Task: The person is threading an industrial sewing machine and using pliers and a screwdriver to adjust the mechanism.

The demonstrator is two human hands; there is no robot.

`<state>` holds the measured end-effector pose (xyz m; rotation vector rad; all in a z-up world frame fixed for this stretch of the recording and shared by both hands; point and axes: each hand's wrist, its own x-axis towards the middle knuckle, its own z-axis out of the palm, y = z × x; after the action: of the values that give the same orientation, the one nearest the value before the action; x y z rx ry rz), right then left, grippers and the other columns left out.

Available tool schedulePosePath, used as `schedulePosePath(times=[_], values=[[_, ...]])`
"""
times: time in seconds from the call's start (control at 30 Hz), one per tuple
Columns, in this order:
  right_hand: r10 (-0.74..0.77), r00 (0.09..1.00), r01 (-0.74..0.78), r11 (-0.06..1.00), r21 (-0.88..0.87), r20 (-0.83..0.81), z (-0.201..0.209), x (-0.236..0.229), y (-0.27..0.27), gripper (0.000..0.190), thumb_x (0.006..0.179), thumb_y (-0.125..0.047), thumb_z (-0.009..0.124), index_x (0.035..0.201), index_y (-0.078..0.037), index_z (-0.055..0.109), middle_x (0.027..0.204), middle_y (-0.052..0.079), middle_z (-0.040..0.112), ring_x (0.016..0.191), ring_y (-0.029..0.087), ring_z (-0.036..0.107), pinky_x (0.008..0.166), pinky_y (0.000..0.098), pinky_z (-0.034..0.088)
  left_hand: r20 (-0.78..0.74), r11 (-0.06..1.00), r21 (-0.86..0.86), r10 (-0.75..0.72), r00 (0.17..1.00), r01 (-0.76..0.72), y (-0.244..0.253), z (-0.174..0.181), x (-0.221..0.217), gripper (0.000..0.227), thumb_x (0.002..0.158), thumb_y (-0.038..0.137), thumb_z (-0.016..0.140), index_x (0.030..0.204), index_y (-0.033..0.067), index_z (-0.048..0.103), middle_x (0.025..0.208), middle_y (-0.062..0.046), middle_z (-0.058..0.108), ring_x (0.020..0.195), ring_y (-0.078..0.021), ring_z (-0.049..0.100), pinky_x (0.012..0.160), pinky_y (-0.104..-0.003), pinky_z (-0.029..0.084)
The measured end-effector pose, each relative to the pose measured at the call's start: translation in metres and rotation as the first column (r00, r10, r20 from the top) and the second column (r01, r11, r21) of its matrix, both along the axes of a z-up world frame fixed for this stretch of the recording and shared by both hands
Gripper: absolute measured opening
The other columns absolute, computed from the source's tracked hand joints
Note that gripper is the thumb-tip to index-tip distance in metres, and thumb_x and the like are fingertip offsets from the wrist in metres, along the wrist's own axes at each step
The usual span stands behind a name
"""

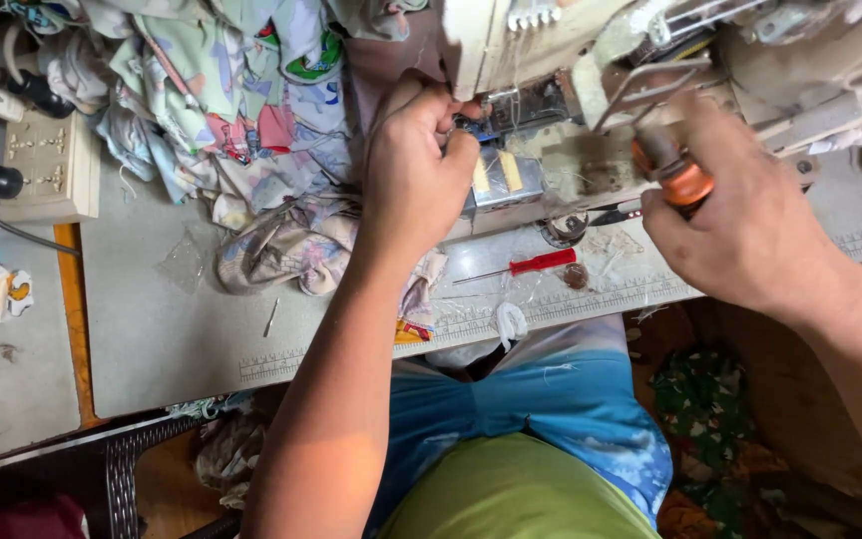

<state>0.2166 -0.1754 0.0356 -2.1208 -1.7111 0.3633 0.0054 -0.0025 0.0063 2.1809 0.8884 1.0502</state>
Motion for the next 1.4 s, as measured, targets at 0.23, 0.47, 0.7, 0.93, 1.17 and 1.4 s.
schedulePosePath(times=[0.23, 0.47, 0.7, 0.93, 1.17, 1.4], values=[[-0.019, 0.817, -0.092, 0.982, 0.163, 0.576, 0.001, 0.012, 0.023, 0.029, 0.088, -0.013, 0.060, 0.110, 0.005, 0.063, 0.099, 0.021, 0.058, 0.099, 0.040, 0.061, 0.083, 0.0496, 0.057, 0.007, 0.999, -0.035, -0.022, 1.000, 0.022, 0.002, 0.004, -0.001, 0.022, 0.082, -0.002, 0.054, 0.093, 0.0053, 0.071, 0.083, -0.006, 0.056, 0.083, -0.0212, 0.055, 0.068, -0.034, 0.046], [-0.039, 0.680, 0.224, 0.962, -0.156, 0.733, 0.007, 0.013, 0.065, 0.016, 0.088, -0.034, 0.054, 0.085, -0.024, 0.066, 0.075, 0.002, 0.072, 0.075, 0.030, 0.075, 0.072, 0.0411, 0.057, 0.043, 0.999, -0.026, -0.029, 0.999, 0.030, 0.004, 0.001, -0.004, 0.025, 0.080, -0.003, 0.053, 0.094, 0.0075, 0.071, 0.089, -0.005, 0.064, 0.092, -0.0238, 0.061, 0.079, -0.037, 0.052], [0.013, 0.727, 0.141, 0.976, -0.167, 0.687, -0.012, 0.022, 0.086, 0.048, 0.098, -0.065, 0.063, 0.066, -0.031, 0.072, 0.070, -0.005, 0.070, 0.080, 0.029, 0.073, 0.062, 0.0389, 0.061, 0.131, 0.998, 0.002, -0.056, 0.990, 0.056, 0.006, -0.003, -0.004, 0.026, 0.077, -0.005, 0.050, 0.088, 0.0071, 0.070, 0.091, -0.003, 0.062, 0.077, -0.0181, 0.057, 0.070, -0.033, 0.050], [0.080, 0.690, -0.040, 0.997, -0.072, 0.719, -0.023, 0.027, 0.093, 0.011, 0.081, -0.034, 0.066, 0.080, -0.024, 0.067, 0.071, -0.003, 0.065, 0.074, 0.027, 0.064, 0.053, 0.0348, 0.049, 0.149, 0.996, -0.048, -0.061, 0.987, 0.069, 0.006, -0.003, -0.005, 0.028, 0.079, -0.002, 0.051, 0.095, 0.0093, 0.072, 0.095, -0.002, 0.060, 0.072, -0.0150, 0.058, 0.073, -0.031, 0.053], [0.132, 0.584, -0.257, 0.966, 0.028, 0.801, -0.023, 0.028, 0.097, 0.053, 0.072, -0.036, 0.068, 0.123, -0.023, 0.069, 0.107, 0.006, 0.075, 0.101, 0.032, 0.071, 0.067, 0.0394, 0.058, 0.129, 0.997, -0.055, -0.044, 0.991, 0.051, 0.003, 0.002, -0.007, 0.027, 0.079, -0.001, 0.052, 0.095, 0.0096, 0.071, 0.091, -0.002, 0.053, 0.075, -0.0158, 0.054, 0.066, -0.030, 0.048], [0.141, 0.590, -0.293, 0.955, 0.049, 0.795, -0.025, 0.030, 0.099, 0.055, 0.076, -0.037, 0.063, 0.128, -0.021, 0.064, 0.117, 0.009, 0.074, 0.109, 0.035, 0.069, 0.076, 0.0421, 0.059, 0.141, 0.998, -0.037, -0.040, 0.989, 0.045, 0.004, -0.002, -0.006, 0.027, 0.079, 0.001, 0.051, 0.095, 0.0103, 0.071, 0.092, -0.002, 0.054, 0.074, -0.0160, 0.055, 0.071, -0.031, 0.050]])
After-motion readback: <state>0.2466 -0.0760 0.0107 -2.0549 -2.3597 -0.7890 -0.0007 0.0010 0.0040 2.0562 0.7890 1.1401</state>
